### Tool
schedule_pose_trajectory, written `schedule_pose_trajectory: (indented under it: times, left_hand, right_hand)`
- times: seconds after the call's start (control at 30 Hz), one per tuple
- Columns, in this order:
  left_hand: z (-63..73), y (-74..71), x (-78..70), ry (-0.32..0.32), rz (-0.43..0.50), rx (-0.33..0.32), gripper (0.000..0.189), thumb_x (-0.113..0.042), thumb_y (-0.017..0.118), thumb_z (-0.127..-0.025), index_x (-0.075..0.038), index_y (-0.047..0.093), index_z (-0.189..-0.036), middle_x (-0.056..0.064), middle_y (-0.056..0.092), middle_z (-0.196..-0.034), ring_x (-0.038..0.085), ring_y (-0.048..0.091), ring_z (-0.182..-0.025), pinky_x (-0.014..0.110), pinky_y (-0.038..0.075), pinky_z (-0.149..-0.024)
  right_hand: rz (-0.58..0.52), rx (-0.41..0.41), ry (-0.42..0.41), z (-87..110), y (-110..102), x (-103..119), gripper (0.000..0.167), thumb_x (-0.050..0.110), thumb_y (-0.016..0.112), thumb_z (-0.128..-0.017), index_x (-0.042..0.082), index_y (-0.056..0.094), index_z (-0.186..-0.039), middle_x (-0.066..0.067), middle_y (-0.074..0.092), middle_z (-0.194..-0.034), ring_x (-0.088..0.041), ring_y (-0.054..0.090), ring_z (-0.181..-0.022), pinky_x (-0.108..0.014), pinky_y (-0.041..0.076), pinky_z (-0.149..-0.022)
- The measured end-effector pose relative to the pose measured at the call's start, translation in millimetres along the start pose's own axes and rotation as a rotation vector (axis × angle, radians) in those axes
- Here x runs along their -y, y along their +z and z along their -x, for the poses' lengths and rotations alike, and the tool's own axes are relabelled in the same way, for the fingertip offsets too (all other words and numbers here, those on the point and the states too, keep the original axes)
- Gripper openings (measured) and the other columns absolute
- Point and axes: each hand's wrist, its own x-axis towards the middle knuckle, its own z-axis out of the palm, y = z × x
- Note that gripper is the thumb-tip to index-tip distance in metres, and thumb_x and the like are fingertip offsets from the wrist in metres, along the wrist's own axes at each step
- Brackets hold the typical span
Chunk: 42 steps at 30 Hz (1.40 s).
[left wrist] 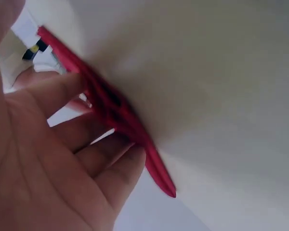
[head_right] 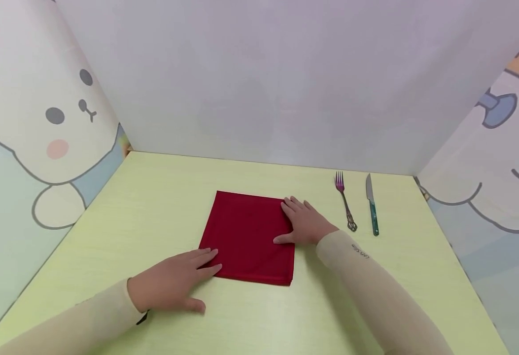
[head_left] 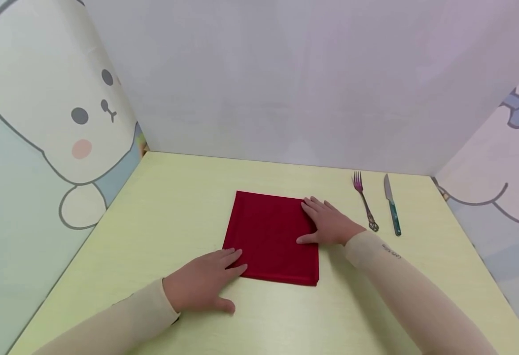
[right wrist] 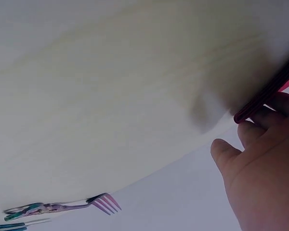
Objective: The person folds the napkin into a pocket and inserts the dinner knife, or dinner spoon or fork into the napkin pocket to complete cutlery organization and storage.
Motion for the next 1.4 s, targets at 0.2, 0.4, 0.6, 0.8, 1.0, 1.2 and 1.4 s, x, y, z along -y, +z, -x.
schedule_pose_trajectory:
  times: [0.2,0.4,0.6,0.8,1.0,1.2,1.4]
  left_hand:
    - [1.5,-3.1,3.4,-0.109,0.138,0.007,0.069,-0.054,0.073,-0.092,-0.013,0.060,-0.146,0.016,0.040,-0.160,0.034,0.035,-0.149,0.042,0.043,-0.112]
    - [11.2,-0.5,4.3,-0.127,0.154,-0.007,0.072,-0.047,0.075,-0.093,-0.011,0.054,-0.152,0.015,0.034,-0.164,0.033,0.032,-0.151,0.040,0.050,-0.105]
    - [20.9,5.9,7.6,-0.114,0.159,0.024,0.083,-0.046,0.074,-0.093,-0.007,0.042,-0.158,0.011,0.028,-0.168,0.031,0.026,-0.154,0.042,0.042,-0.113]
    - [26.4,7.2,5.1,-0.127,0.216,0.056,0.095,-0.046,0.075,-0.090,-0.004,0.030,-0.162,0.010,0.018,-0.171,0.030,0.016,-0.157,0.047,0.027,-0.122]
    - [26.1,4.3,4.5,-0.119,0.213,0.069,0.095,-0.046,0.076,-0.090,-0.004,0.029,-0.162,0.010,0.019,-0.171,0.030,0.015,-0.157,0.046,0.026,-0.122]
    - [23.7,2.8,8.4,-0.096,0.178,0.050,0.088,-0.044,0.076,-0.091,-0.006,0.036,-0.160,0.010,0.025,-0.169,0.032,0.022,-0.155,0.046,0.033,-0.119]
    - [13.3,-12.6,12.0,-0.084,0.145,-0.012,0.070,-0.040,0.075,-0.093,-0.011,0.051,-0.153,0.014,0.035,-0.164,0.036,0.031,-0.151,0.049,0.033,-0.119]
  right_hand:
    - [0.022,0.003,0.003,0.5,0,4,0.111,0.074,0.067,-0.085,0.005,0.028,-0.163,-0.017,0.020,-0.169,-0.037,0.009,-0.157,-0.053,0.012,-0.125]
    - [0.026,-0.016,0.028,1.8,-2,5,0.111,0.073,0.069,-0.084,0.005,0.029,-0.162,-0.017,0.023,-0.168,-0.037,0.014,-0.156,-0.054,0.015,-0.124]
    - [0.000,-0.025,0.025,1.7,-1,2,0.111,0.072,0.070,-0.084,0.005,0.029,-0.162,-0.017,0.022,-0.169,-0.037,0.015,-0.156,-0.054,0.015,-0.124]
    - [0.019,-0.029,0.020,-0.9,1,-1,0.113,0.076,0.068,-0.083,0.006,0.028,-0.163,-0.016,0.021,-0.169,-0.036,0.014,-0.156,-0.054,0.015,-0.124]
    - [0.031,-0.048,-0.002,-0.2,1,-2,0.111,0.075,0.068,-0.084,0.007,0.031,-0.162,-0.016,0.023,-0.168,-0.037,0.017,-0.155,-0.052,0.017,-0.124]
    - [0.049,-0.063,-0.056,17.5,2,7,0.104,0.073,0.067,-0.086,0.010,0.034,-0.162,-0.015,0.027,-0.167,-0.039,0.021,-0.154,-0.053,0.022,-0.123]
    - [-0.001,-0.022,-0.066,47.9,11,22,0.105,0.070,0.074,-0.082,0.013,0.036,-0.162,-0.013,0.027,-0.167,-0.040,0.023,-0.153,-0.054,0.031,-0.119]
